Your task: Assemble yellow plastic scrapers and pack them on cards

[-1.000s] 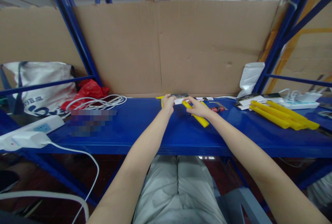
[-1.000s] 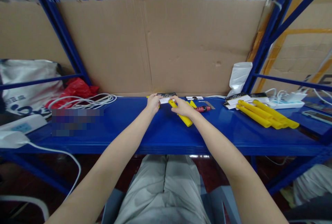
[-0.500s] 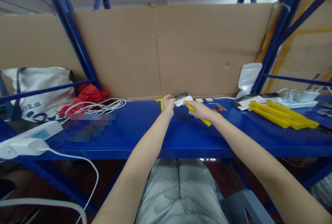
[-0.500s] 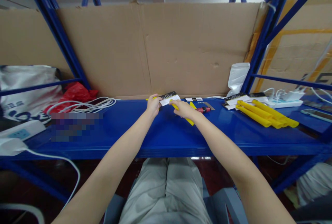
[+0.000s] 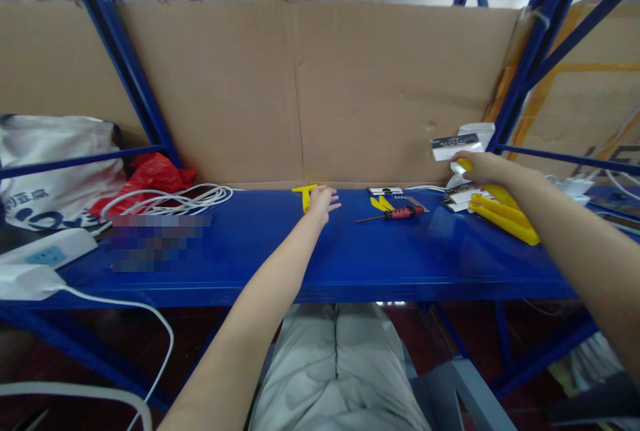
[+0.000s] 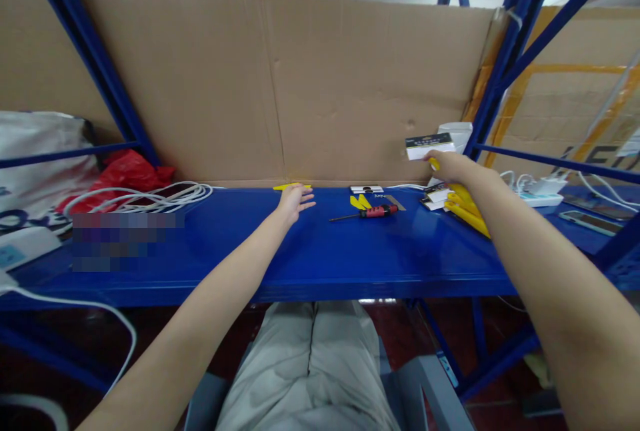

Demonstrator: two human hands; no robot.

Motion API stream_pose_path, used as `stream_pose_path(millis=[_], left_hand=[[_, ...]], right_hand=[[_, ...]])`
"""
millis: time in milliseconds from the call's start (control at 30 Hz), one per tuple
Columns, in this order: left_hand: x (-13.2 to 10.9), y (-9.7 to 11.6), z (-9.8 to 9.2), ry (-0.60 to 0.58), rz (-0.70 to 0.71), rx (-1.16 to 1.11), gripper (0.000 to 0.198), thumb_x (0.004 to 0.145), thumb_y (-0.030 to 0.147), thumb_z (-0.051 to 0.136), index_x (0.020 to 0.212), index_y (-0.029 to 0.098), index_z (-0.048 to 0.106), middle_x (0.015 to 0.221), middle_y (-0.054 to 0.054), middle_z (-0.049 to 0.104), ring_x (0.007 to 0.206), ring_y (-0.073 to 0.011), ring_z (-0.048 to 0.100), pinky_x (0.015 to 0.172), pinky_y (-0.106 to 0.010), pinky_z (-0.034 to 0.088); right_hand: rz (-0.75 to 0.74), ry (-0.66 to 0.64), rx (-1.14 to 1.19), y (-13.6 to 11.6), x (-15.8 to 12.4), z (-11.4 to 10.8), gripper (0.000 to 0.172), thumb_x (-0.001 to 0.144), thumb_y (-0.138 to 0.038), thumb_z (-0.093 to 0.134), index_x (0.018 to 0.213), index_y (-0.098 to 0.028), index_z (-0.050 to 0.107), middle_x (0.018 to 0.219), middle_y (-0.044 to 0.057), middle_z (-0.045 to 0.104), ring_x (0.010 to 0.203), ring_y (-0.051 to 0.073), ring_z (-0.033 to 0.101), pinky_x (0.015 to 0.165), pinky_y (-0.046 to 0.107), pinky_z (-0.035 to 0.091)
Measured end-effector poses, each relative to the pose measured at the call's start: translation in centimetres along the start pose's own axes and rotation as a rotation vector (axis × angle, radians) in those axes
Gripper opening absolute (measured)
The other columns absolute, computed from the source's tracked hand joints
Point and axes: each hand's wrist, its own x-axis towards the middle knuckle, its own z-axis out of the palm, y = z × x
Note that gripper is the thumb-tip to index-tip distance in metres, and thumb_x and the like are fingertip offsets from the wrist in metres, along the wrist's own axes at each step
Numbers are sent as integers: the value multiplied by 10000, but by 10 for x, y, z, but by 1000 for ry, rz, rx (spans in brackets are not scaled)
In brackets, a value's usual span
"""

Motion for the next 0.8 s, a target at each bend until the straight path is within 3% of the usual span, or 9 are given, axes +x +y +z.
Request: stream_pose_path(millis=[100, 200, 400, 600, 700, 800], left_hand=[[0, 0, 0, -9, -11, 21, 208, 699, 85, 585, 863, 205, 540, 794, -62, 623, 807, -216, 652, 678, -371, 564], [-2, 1, 0, -15, -16, 32, 210, 671, 80, 614, 828, 195, 538, 811, -74, 634, 832, -234, 648, 675, -382, 556], [-4, 1, 0, -27, -19, 39, 206, 653, 59, 604, 785, 195, 524, 788, -72, 644, 835, -239, 648, 652, -359, 548], [-3, 1, -1, -53, -24, 40, 145, 670, 96, 614, 743, 187, 528, 798, -83, 646, 794, -226, 643, 649, -356, 535], [-3, -1, 0, -83, -22, 58, 119, 665, 130, 646, 711, 183, 550, 777, -91, 645, 773, -224, 637, 650, -356, 527], [-1, -4, 0, -84, -2, 137, 94, 654, 128, 643, 675, 182, 568, 753, -94, 644, 770, -229, 631, 666, -371, 521]], right_hand=[[166, -75, -5, 39, 1, 6, 522, 746, -3, 529, 1260, -94, 516, 810, 152, 668, 432, 89, 467, 543, 271, 361], [240, -110, 26, 62, -2, 20, 487, 728, 3, 554, 1200, -118, 571, 857, 161, 670, 419, 88, 453, 532, 282, 377], [188, -57, -6, 85, 4, 51, 384, 653, 8, 636, 1000, -155, 661, 926, 151, 669, 531, 135, 522, 603, 290, 418], [249, -28, -110, 87, 0, 64, 253, 727, -123, 627, 967, -170, 691, 1024, 204, 658, 805, 223, 620, 725, 336, 421], [310, 9, -179, 76, -8, 62, 233, 766, -199, 594, 973, -171, 697, 1063, 224, 644, 909, 274, 618, 715, 382, 416], [278, 29, -219, 60, -13, 56, 264, 779, -187, 552, 1002, -145, 688, 1114, 237, 624, 987, 301, 599, 728, 393, 415]])
